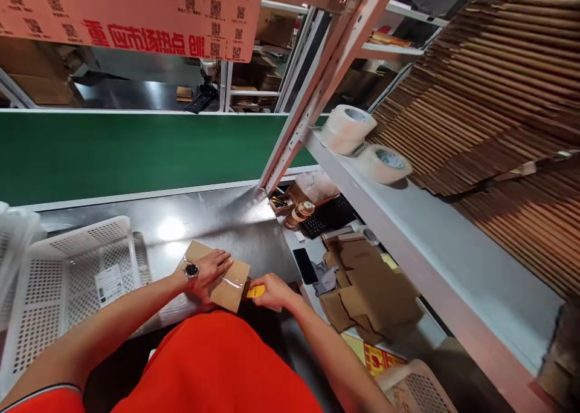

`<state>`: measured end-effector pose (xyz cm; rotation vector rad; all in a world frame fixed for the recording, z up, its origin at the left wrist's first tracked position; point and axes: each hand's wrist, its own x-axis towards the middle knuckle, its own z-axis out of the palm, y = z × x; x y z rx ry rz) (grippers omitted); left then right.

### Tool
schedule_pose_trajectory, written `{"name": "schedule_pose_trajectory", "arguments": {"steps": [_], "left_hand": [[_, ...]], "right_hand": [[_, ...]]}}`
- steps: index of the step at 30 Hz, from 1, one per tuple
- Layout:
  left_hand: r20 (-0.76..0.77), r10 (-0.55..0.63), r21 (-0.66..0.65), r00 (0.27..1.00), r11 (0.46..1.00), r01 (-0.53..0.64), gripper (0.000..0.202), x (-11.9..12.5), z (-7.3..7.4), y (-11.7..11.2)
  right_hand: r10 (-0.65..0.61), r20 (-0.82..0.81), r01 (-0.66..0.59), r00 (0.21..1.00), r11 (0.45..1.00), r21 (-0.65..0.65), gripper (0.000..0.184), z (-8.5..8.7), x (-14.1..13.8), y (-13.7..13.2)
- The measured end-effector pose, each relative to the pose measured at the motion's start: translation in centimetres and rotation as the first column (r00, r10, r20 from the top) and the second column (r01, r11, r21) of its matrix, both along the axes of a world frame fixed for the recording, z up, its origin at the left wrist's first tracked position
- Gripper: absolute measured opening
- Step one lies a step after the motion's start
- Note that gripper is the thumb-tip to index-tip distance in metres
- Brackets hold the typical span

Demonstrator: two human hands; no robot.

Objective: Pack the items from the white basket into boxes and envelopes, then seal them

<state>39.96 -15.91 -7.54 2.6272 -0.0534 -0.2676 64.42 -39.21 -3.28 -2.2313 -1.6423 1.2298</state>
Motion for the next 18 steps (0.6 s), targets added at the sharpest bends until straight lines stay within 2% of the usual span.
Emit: {"name": "schedule_pose_trajectory", "arguments": {"steps": [3, 6, 8, 11, 13, 14, 15, 18], "left_hand": [[-0.018, 0.049, 0.018, 0.999, 0.999, -0.049, 0.148, -0.6, 0.1, 0.4], [-0.037, 0.229, 0.059, 0.973, 0.972, -0.227, 0.147, -0.4, 0.2, 0.9], [-0.012, 0.432, 0.100, 0.902, 0.898, -0.429, 0.142, 0.6, 0.7, 1.2], [0.071, 0.718, 0.139, 0.692, 0.680, -0.720, 0.127, 3.0, 2.1, 1.3], [0.102, 0.817, 0.147, 0.568, 0.552, -0.821, 0.118, 4.4, 3.1, 1.2], [0.102, 0.840, 0.146, 0.532, 0.517, -0.844, 0.114, 4.9, 3.5, 1.1], [0.100, 0.850, 0.140, 0.518, 0.503, -0.853, 0.110, 5.4, 3.8, 1.0], [0.095, 0.835, 0.103, 0.542, 0.534, -0.839, 0.099, 6.0, 4.1, 0.7]], "right_hand": [[-0.166, -0.058, 0.171, 0.984, 0.980, 0.098, 0.046, -0.9, 0.5, 0.5], [-0.396, -0.173, 0.422, 0.902, 0.894, 0.152, 0.043, -0.6, 2.3, -1.5], [-0.511, -0.277, 0.566, 0.814, 0.805, 0.176, 0.043, -0.5, 3.4, -2.6], [-0.617, -0.448, 0.740, 0.647, 0.649, 0.175, 0.051, -0.6, 3.8, -3.2], [-0.644, -0.485, 0.786, 0.592, 0.593, 0.171, 0.060, -0.8, 3.3, -3.0], [-0.653, -0.489, 0.798, 0.579, 0.577, 0.175, 0.064, -0.9, 3.0, -2.8], [-0.656, -0.495, 0.807, 0.570, 0.561, 0.186, 0.066, -0.9, 2.6, -2.7], [-0.613, -0.559, 0.808, 0.558, 0.555, 0.197, 0.067, -0.6, 1.5, -2.2]]}}
